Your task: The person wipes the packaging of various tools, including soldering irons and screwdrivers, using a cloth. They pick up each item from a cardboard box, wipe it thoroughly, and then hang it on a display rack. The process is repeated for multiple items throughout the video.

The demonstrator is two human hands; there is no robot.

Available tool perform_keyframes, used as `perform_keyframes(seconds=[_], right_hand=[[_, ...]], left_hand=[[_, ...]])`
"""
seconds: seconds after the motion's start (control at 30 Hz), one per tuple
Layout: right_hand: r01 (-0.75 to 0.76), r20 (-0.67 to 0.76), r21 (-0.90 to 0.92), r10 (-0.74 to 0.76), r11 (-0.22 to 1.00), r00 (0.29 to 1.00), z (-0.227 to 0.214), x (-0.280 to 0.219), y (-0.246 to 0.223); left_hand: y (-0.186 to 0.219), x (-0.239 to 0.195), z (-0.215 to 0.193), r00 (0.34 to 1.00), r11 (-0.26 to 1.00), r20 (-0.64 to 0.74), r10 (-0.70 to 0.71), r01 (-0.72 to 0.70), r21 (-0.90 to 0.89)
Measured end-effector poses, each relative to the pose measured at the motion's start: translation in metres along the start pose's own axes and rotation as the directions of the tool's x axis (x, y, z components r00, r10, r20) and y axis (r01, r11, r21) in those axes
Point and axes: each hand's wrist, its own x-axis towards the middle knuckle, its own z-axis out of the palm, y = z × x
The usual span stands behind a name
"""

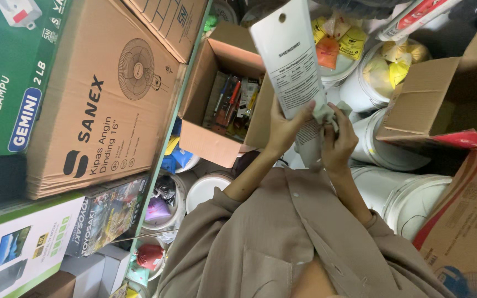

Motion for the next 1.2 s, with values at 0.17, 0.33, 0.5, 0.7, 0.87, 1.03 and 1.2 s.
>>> perform_keyframes(seconds=[0.17,0.33,0.5,0.7,0.87,1.03,1.2], right_hand=[[-0.329,-0.249,0.449,0.471,0.830,0.847,-0.021,0.014,0.060],[0.071,-0.272,0.745,0.205,0.663,0.940,-0.057,0.050,0.019],[0.147,-0.443,0.190,-0.049,0.971,0.895,-0.026,0.067,-0.020],[-0.063,-0.366,0.231,0.147,0.971,0.919,-0.024,0.073,0.026],[-0.136,-0.566,0.279,0.277,0.951,0.777,-0.088,0.093,0.078],[0.240,-0.473,0.239,-0.103,0.941,0.875,-0.084,0.081,0.046],[-0.056,-0.328,0.202,0.122,0.978,0.937,-0.070,0.070,0.039]], left_hand=[[-0.018,0.007,-0.016,0.999,0.999,0.034,-0.006,0.007,-0.051],[-0.001,0.002,-0.013,0.930,0.959,0.363,-0.048,-0.058,0.277],[0.008,-0.022,0.019,0.798,0.862,0.551,-0.246,-0.080,0.500],[0.003,-0.021,0.012,0.822,0.860,0.559,-0.104,-0.207,0.466],[0.028,-0.014,-0.008,0.866,0.793,0.473,-0.161,-0.172,0.585],[0.038,-0.027,0.009,0.806,0.709,0.538,-0.246,-0.229,0.667],[0.038,-0.040,0.023,0.752,0.718,0.576,-0.322,-0.202,0.666]])
